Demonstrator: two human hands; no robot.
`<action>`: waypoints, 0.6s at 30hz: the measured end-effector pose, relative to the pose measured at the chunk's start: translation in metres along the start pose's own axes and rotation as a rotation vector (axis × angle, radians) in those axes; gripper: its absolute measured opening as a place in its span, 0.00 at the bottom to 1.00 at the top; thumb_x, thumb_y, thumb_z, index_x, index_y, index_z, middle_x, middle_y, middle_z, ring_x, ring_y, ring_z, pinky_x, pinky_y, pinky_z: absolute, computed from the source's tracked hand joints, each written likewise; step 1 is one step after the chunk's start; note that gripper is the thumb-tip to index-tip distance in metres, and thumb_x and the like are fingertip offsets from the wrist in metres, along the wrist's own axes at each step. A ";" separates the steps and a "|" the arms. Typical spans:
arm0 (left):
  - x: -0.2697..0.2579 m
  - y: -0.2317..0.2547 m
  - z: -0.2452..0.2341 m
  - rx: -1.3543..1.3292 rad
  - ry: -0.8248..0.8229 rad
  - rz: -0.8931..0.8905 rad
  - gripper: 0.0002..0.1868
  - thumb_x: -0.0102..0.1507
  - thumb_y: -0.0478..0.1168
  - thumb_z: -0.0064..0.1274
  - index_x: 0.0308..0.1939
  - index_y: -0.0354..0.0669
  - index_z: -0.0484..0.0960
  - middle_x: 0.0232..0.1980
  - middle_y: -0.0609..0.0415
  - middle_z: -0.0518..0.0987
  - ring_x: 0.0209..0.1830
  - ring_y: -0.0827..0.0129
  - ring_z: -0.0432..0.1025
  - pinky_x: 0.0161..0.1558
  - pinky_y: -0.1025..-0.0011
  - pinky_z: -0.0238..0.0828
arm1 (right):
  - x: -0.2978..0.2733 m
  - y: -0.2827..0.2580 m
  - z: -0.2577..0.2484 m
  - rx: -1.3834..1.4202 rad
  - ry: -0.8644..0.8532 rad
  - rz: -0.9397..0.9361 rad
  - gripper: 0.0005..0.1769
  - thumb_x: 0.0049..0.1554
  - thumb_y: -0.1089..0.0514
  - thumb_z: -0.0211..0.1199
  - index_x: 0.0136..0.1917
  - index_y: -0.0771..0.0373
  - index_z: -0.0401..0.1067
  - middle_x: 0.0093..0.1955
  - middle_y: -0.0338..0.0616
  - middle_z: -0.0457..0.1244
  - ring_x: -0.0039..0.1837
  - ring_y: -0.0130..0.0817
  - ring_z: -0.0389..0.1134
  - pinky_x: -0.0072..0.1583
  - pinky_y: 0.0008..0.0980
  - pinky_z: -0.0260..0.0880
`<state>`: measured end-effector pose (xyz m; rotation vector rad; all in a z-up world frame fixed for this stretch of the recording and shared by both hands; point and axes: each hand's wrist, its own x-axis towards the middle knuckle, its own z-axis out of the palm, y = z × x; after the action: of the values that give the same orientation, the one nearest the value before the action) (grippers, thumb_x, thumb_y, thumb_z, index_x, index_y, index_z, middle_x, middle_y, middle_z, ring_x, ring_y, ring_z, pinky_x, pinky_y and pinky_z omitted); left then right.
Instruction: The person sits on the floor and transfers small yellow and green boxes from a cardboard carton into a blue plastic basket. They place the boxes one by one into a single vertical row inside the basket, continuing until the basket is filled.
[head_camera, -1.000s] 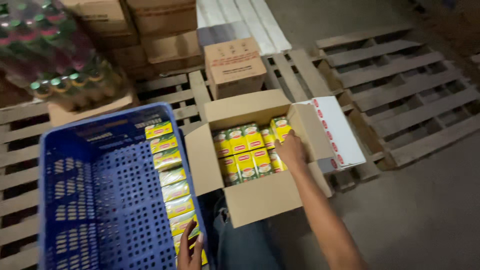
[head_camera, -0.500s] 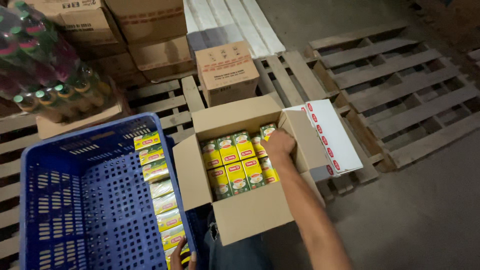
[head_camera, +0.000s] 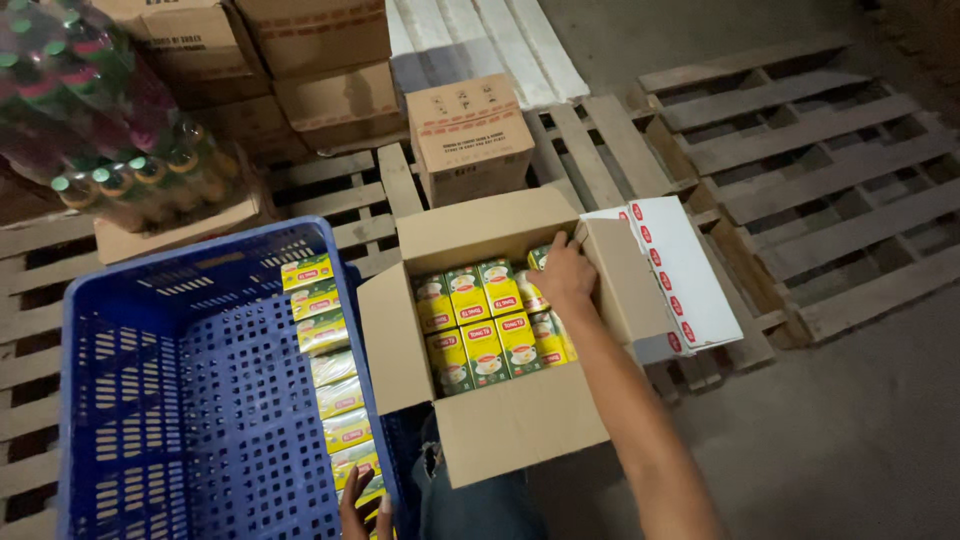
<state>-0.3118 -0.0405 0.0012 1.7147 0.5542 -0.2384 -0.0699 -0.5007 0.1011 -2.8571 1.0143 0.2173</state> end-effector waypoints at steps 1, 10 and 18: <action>-0.010 0.021 0.002 -0.004 0.000 -0.001 0.43 0.64 0.40 0.57 0.86 0.56 0.65 0.79 0.55 0.79 0.55 0.53 0.81 0.53 0.63 0.76 | -0.008 0.001 -0.015 -0.003 0.002 -0.002 0.57 0.53 0.30 0.79 0.80 0.60 0.56 0.71 0.55 0.65 0.63 0.56 0.76 0.57 0.54 0.79; -0.023 0.046 -0.002 0.019 0.061 0.017 0.38 0.68 0.46 0.54 0.85 0.57 0.68 0.77 0.61 0.80 0.55 0.58 0.81 0.50 0.66 0.73 | -0.036 0.016 -0.075 0.203 0.094 -0.161 0.49 0.51 0.38 0.77 0.79 0.53 0.60 0.71 0.58 0.66 0.69 0.62 0.68 0.62 0.62 0.71; -0.037 0.061 -0.007 -0.052 0.049 0.074 0.30 0.71 0.44 0.52 0.79 0.53 0.75 0.75 0.61 0.82 0.53 0.64 0.83 0.52 0.69 0.77 | -0.101 -0.017 -0.161 0.354 0.047 -0.052 0.42 0.49 0.33 0.63 0.77 0.39 0.73 0.67 0.48 0.72 0.69 0.56 0.70 0.66 0.54 0.68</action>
<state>-0.3157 -0.0501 0.0720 1.6909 0.5274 -0.1288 -0.1204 -0.4484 0.2775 -2.5720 0.8833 -0.0327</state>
